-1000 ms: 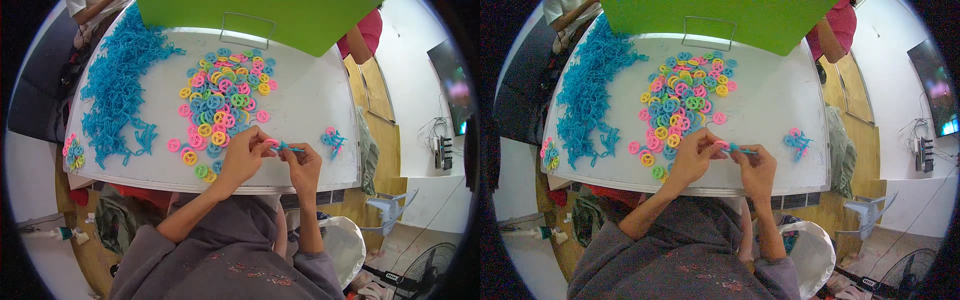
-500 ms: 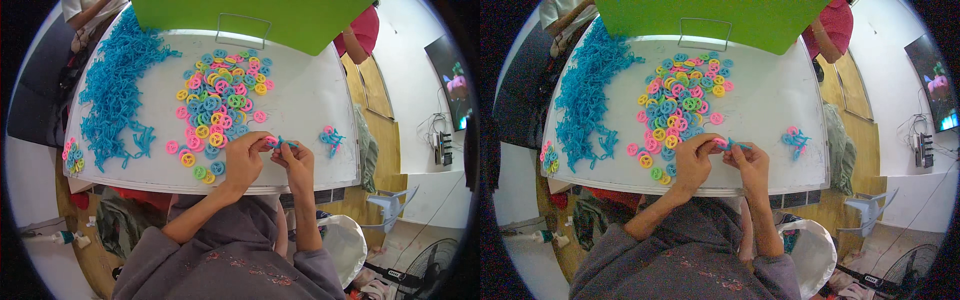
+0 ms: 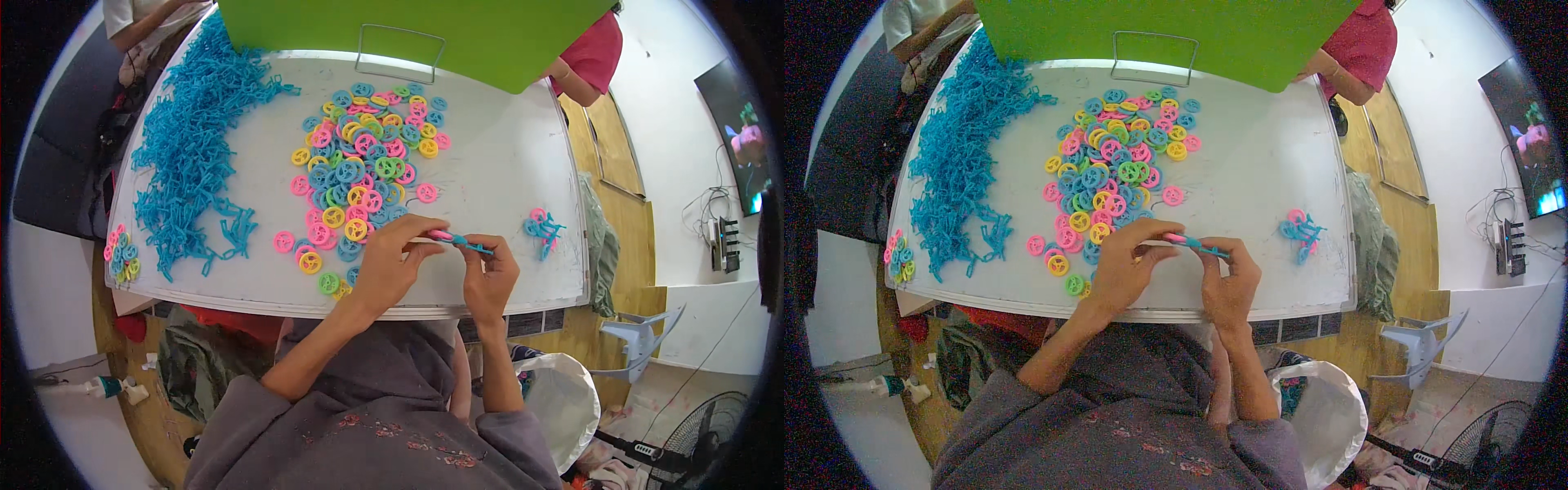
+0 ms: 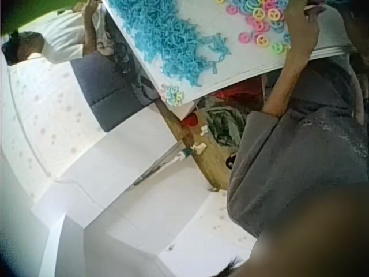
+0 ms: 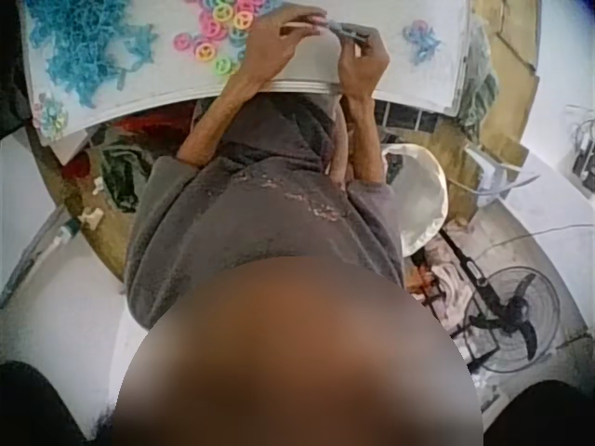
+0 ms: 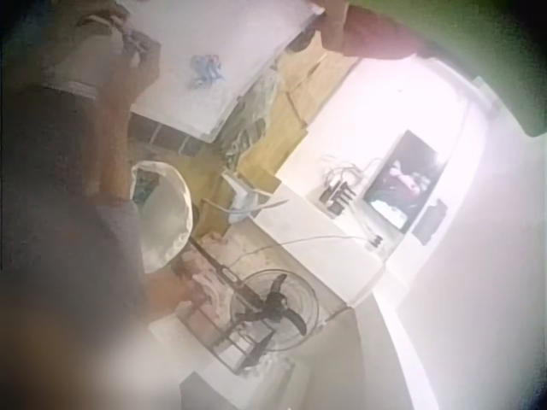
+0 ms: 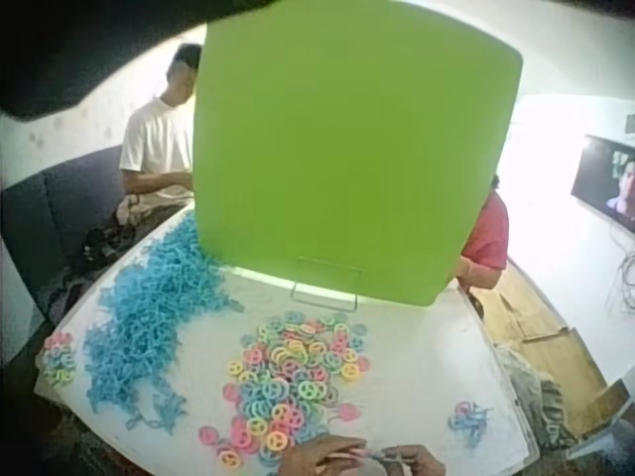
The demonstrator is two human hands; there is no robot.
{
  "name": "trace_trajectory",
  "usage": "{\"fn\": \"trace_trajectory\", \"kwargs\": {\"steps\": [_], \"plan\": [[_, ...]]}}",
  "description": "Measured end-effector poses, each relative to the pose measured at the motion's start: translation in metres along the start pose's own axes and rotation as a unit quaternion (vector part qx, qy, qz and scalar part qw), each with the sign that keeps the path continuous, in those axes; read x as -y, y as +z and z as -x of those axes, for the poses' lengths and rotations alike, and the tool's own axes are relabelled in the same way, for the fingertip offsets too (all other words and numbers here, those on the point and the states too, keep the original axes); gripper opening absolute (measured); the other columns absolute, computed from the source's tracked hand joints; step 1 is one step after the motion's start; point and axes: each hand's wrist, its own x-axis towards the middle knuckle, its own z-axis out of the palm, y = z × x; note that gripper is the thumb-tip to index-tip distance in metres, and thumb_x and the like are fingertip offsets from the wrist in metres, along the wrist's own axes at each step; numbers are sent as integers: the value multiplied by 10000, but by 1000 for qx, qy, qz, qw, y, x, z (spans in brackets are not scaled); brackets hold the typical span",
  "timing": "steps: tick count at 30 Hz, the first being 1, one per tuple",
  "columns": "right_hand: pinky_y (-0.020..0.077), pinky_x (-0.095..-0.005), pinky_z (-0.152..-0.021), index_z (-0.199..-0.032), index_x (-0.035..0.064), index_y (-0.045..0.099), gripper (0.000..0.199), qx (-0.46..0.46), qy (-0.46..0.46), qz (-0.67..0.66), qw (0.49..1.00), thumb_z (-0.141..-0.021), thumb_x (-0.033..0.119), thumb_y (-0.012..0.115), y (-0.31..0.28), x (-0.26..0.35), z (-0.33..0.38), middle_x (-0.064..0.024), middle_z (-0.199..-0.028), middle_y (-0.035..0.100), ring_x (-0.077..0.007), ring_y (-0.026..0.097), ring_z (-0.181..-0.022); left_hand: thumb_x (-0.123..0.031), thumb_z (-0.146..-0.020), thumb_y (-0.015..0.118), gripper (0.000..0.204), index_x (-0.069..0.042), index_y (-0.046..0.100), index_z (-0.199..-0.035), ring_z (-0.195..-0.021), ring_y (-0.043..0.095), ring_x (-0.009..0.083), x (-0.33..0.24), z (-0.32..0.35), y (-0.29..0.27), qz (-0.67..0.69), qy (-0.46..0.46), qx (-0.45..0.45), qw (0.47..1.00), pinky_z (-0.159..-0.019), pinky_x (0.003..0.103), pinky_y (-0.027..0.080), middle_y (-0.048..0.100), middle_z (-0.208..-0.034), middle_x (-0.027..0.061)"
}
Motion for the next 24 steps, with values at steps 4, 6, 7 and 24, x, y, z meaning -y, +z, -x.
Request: {"fn": "trace_trajectory", "kwargs": {"steps": [4, 6, 7, 24], "plan": [[488, -214, -747, -952, -21, 608, 82, 35, -41, 0, 999, -871, -31, 618, -2, 0, 2, -59, -922, 643, -108, 601, -839, 120, -809, 596, 204, 5, 635, -973, -889, 646, 173, 10, 3, -2, -30, 33, -16, 999, -756, 285, 571, 600, -925, 97], [483, -215, -757, -1014, -16, 607, 125, 50, -55, 34, 997, -890, -2, 602, -5, 6, 0, -54, -946, 633, -99, 594, -870, 111, -798, 611, 201, 1, 633, -964, -883, 645, 178, 9, 7, 2, -53, 45, -40, 997, -732, 284, 566, 608, -927, 92], [483, -215, -757, -1014, -16, 607, 125, 51, -56, 32, 997, -890, -2, 602, -3, 8, 1, -54, -946, 633, -99, 594, -870, 102, -787, 626, 198, -3, 631, -955, -877, 644, 183, 9, 9, 4, -76, 57, -64, 993, -709, 284, 562, 616, -929, 87], [432, -218, -637, -1048, -14, 571, 145, -3, 107, -173, 979, -967, 100, 535, -21, -3, -8, -57, -839, 610, -80, 541, -696, -104, -718, 710, 225, -52, 638, -925, -904, 522, 284, 32, -74, 5, -586, 173, 8, 792, -797, 401, 424, 569, -927, 116]]}}
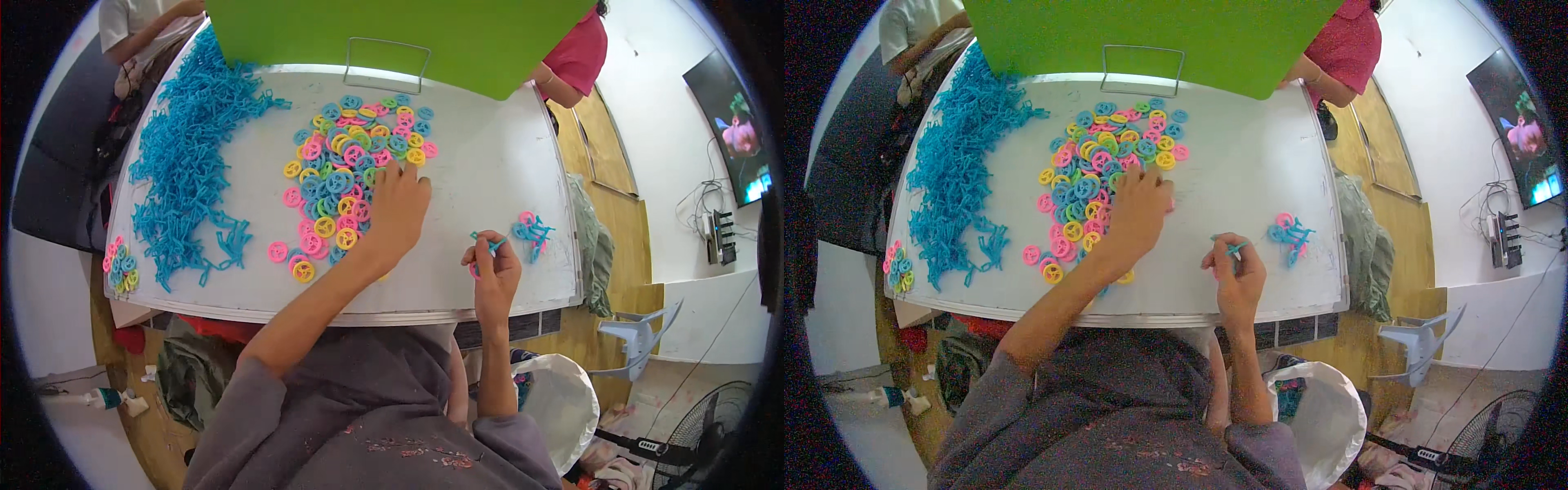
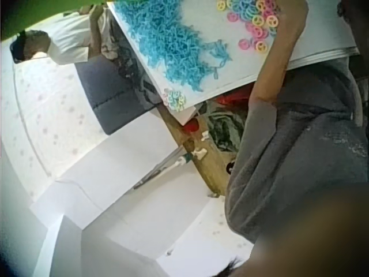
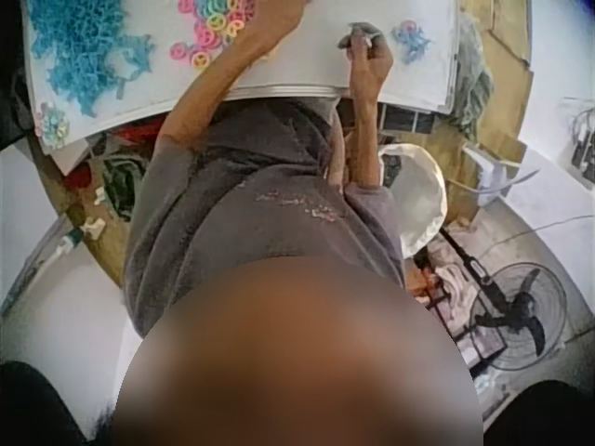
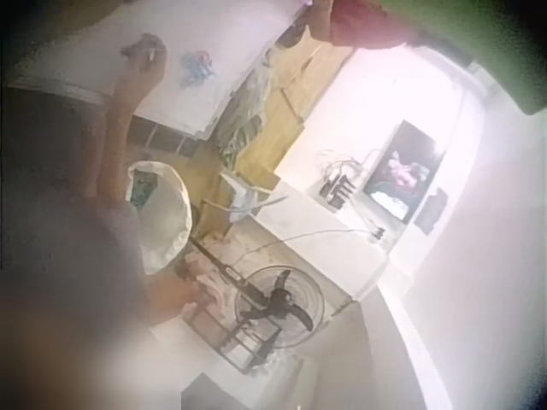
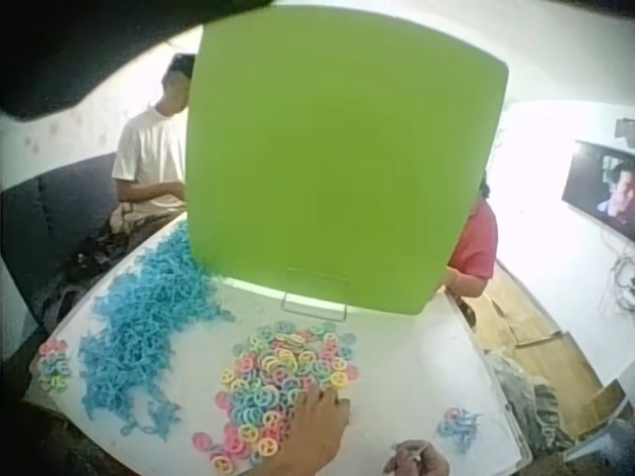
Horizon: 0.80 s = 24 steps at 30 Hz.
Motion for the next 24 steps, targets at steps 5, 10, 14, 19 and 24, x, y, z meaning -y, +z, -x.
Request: {"fn": "trace_trajectory", "kwargs": {"steps": [5, 10, 14, 19, 24], "plan": [[415, -210, -615, -1069, -11, 583, 155, -33, 18, -30, 999, -959, 90, 544, 7, 7, 0, -28, -773, 589, -76, 526, -678, -70, -714, 705, 153, -35, 640, -848, -875, 553, 266, -5, 1, -1, 122, -27, 20, 992, -778, 378, 443, 596, -873, 88], [429, -216, -615, -1063, -3, 609, 154, 34, -26, 41, 998, -933, 74, 578, -8, -2, -1, -30, -841, 614, -78, 547, -704, -134, -810, 713, 169, -29, 615, -897, -823, 631, 165, -19, 17, -35, 517, -201, 67, 830, -739, 296, 480, 653, -858, 66], [443, -207, -634, -1051, 6, 610, 148, 15, -1, 30, 999, -923, 80, 595, 7, 5, 5, -39, -887, 634, -84, 585, -756, -151, -888, 664, 142, -31, 597, -924, -855, 631, 104, -20, 40, -35, 631, -232, 133, 728, -721, 247, 482, 667, -902, 41], [482, -215, -679, -1030, -6, 621, 158, 13, 35, -11, 999, -907, 91, 634, 10, 3, 5, -48, -897, 660, -107, 619, -795, -133, -894, 650, 130, -28, 575, -914, -846, 630, 109, -25, 47, -31, 657, -243, 100, 707, -737, 249, 484, 663, -886, 51], [478, -218, -685, -1009, -10, 624, 162, 27, 20, 76, 997, -904, 111, 648, 13, -2, 6, -54, -886, 659, -111, 615, -785, -132, -886, 656, 140, -24, 569, -908, -843, 630, 117, -25, 48, -31, 610, -241, 96, 748, -752, 260, 487, 661, -882, 58]]}}
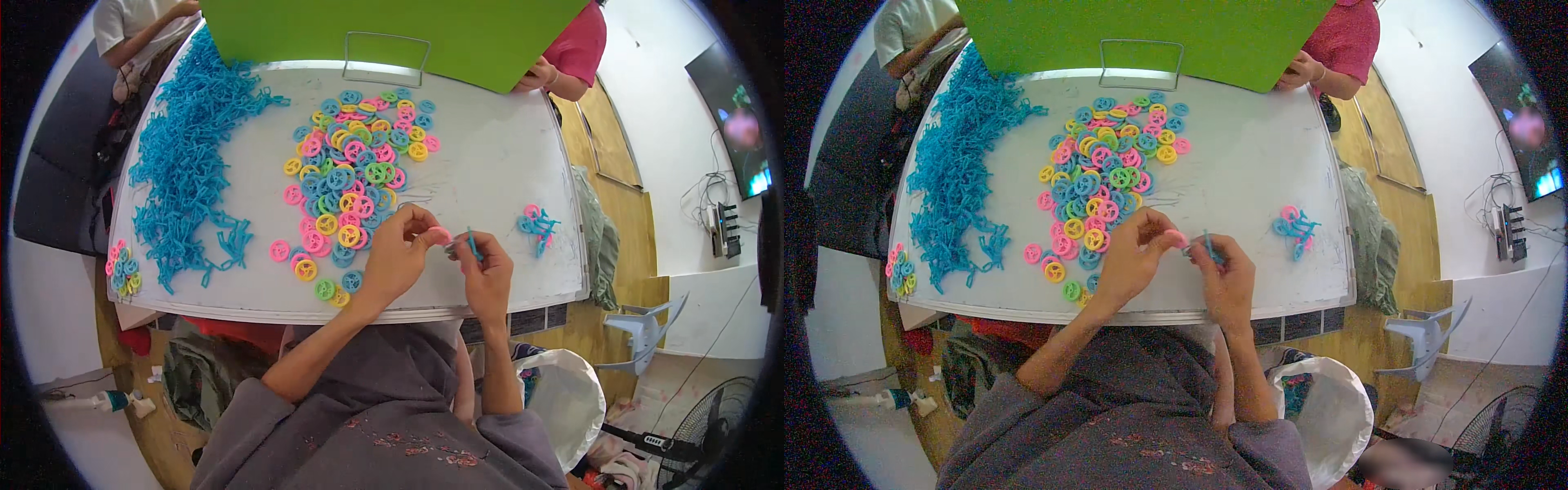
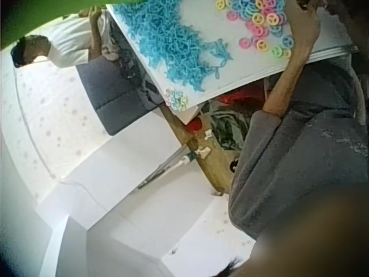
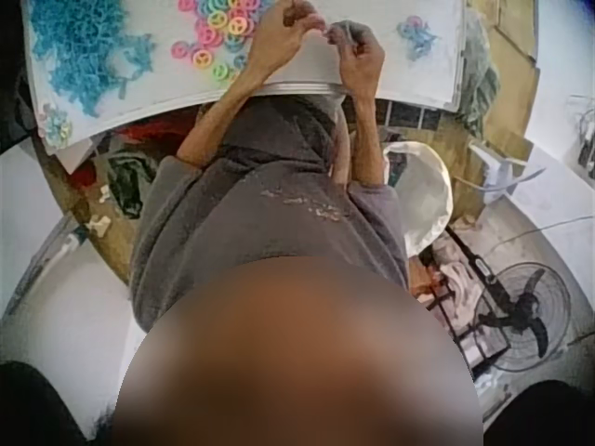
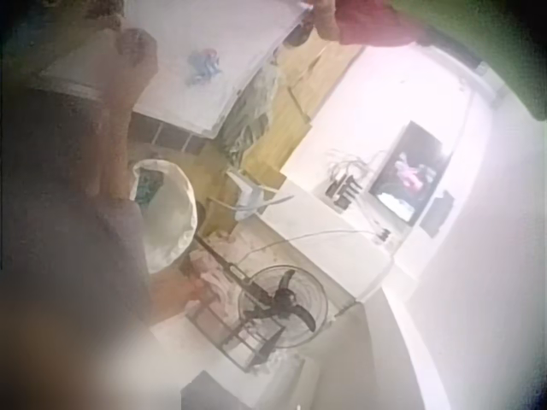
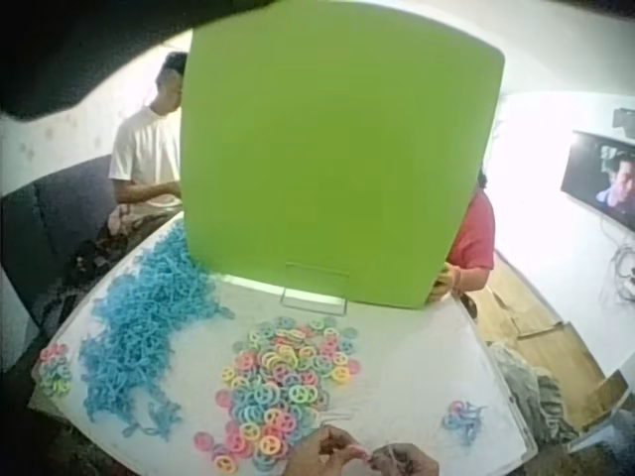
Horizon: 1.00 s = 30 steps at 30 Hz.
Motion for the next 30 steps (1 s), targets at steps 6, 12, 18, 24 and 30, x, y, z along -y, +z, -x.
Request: {"fn": "trace_trajectory", "kwargs": {"steps": [6, 12, 18, 24, 30], "plan": [[457, -208, -663, -989, -6, 628, 140, -57, -34, 17, 998, -898, 97, 653, 10, 3, 3, -44, -861, 657, -88, 597, -763, -140, -892, 650, 155, -13, 561, -907, -826, 634, 134, -7, 1, 1, -69, 14, -31, 997, -774, 279, 490, 665, -880, 70], [444, -203, -632, -996, -2, 617, 123, -41, -50, 46, 997, -906, 80, 634, 12, -1, 4, -33, -840, 645, -78, 583, -735, -120, -886, 657, 169, -5, 532, -893, -795, 633, 140, 4, 5, 1, -14, -2, -39, 999, -734, 273, 491, 653, -835, 79], [450, -210, -639, -977, -11, 604, 99, -31, -36, 74, 996, -910, 61, 615, 16, 3, 4, -37, -825, 642, -80, 579, -727, -80, -874, 657, 157, 10, 529, -887, -747, 625, 148, 8, 6, 7, -59, 17, -67, 996, -687, 276, 490, 645, -796, 92], [457, -209, -613, -982, -13, 595, 118, -20, 9, 74, 997, -911, 78, 623, 17, 4, 5, -47, -807, 646, -92, 606, -725, -75, -859, 661, 160, 11, 528, -883, -728, 628, 197, 12, 6, 8, -90, 5, -93, 992, -670, 310, 486, 641, -773, 117], [499, -231, -628, -1033, -5, 590, 174, -32, 70, -24, 997, -886, 66, 651, 17, 11, 1, -94, -833, 672, -124, 644, -737, -63, -864, 620, 111, -1, 529, -877, -735, 644, 315, 9, 8, 15, -155, 108, -144, 971, -652, 395, 487, 651, -781, 154]]}}
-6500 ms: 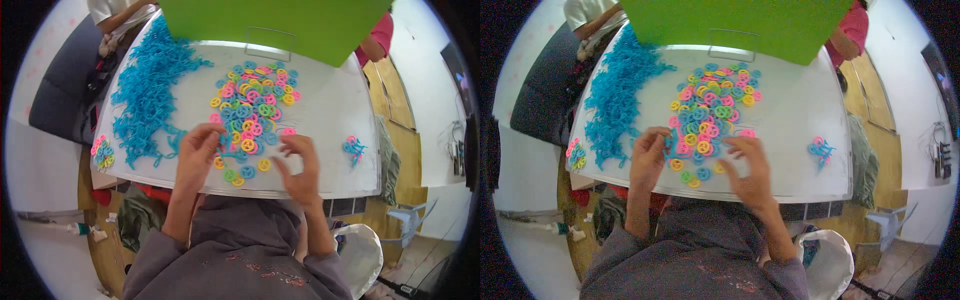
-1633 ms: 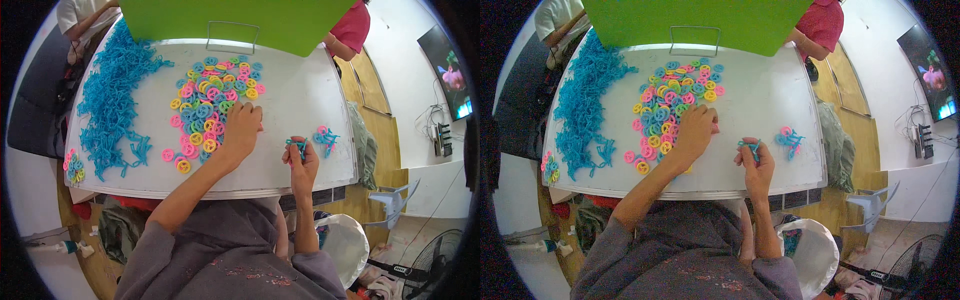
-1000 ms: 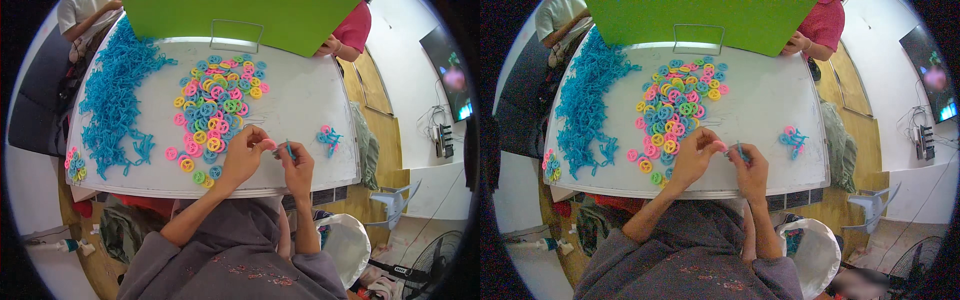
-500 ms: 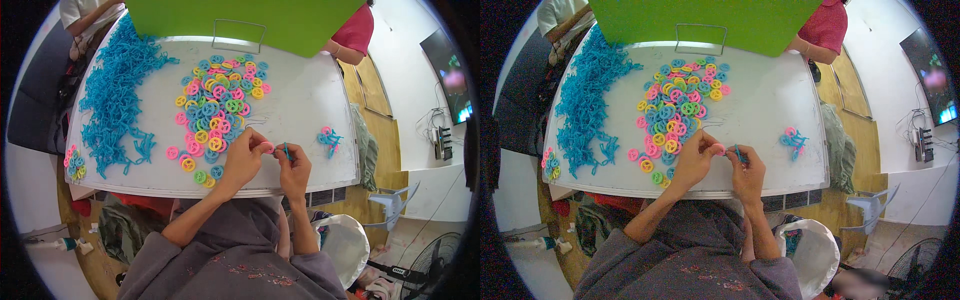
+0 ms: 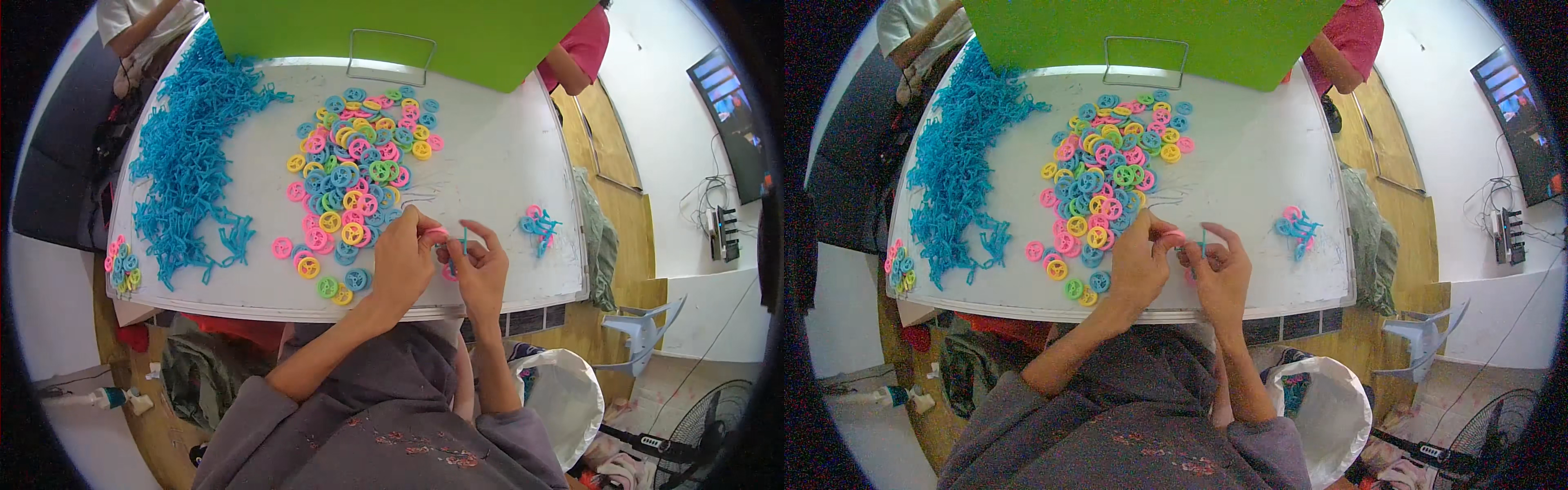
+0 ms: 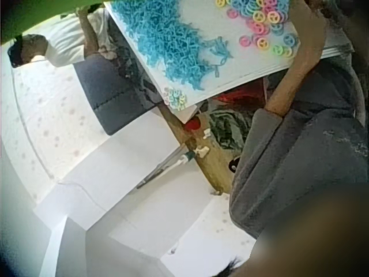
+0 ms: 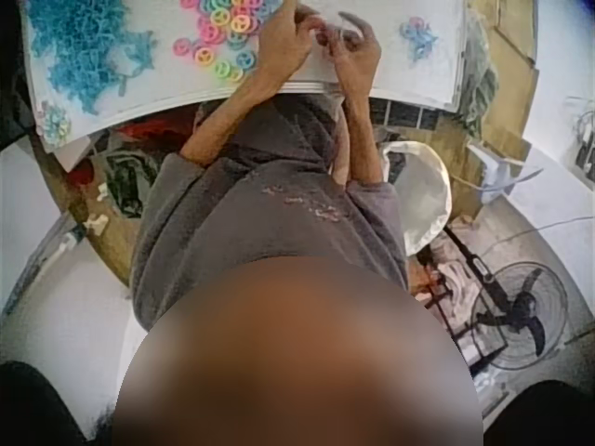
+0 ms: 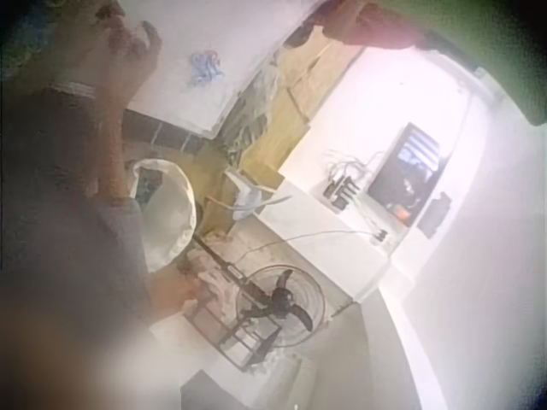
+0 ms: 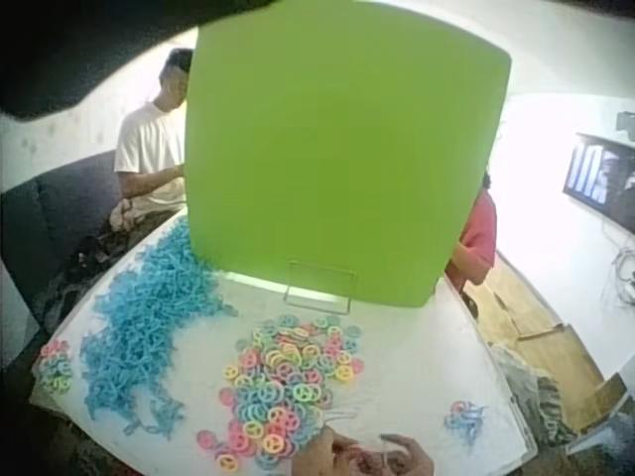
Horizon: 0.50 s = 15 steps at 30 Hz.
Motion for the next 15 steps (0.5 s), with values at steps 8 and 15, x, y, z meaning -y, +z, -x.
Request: {"fn": "trace_trajectory", "kwargs": {"steps": [8, 15], "plan": [[514, -237, -643, -1145, 3, 595, 310, 30, -106, 133, 985, -843, 9, 661, -2, 2, 1, -100, -829, 695, -143, 670, -761, -99, -899, 619, 149, 10, 526, -938, -765, 658, 238, 1, -3, -11, 32, -53, 23, 998, -689, 345, 497, 654, -805, 127], [521, -263, -665, -949, 11, 695, 140, 16, -224, 267, 937, -811, 33, 696, 0, 5, -6, -111, -798, 708, -144, 683, -716, -106, -905, 619, 150, 8, 525, -933, -770, 648, 211, 1, -2, -9, -11, -44, 12, 999, -692, 327, 496, 653, -837, 132]]}}
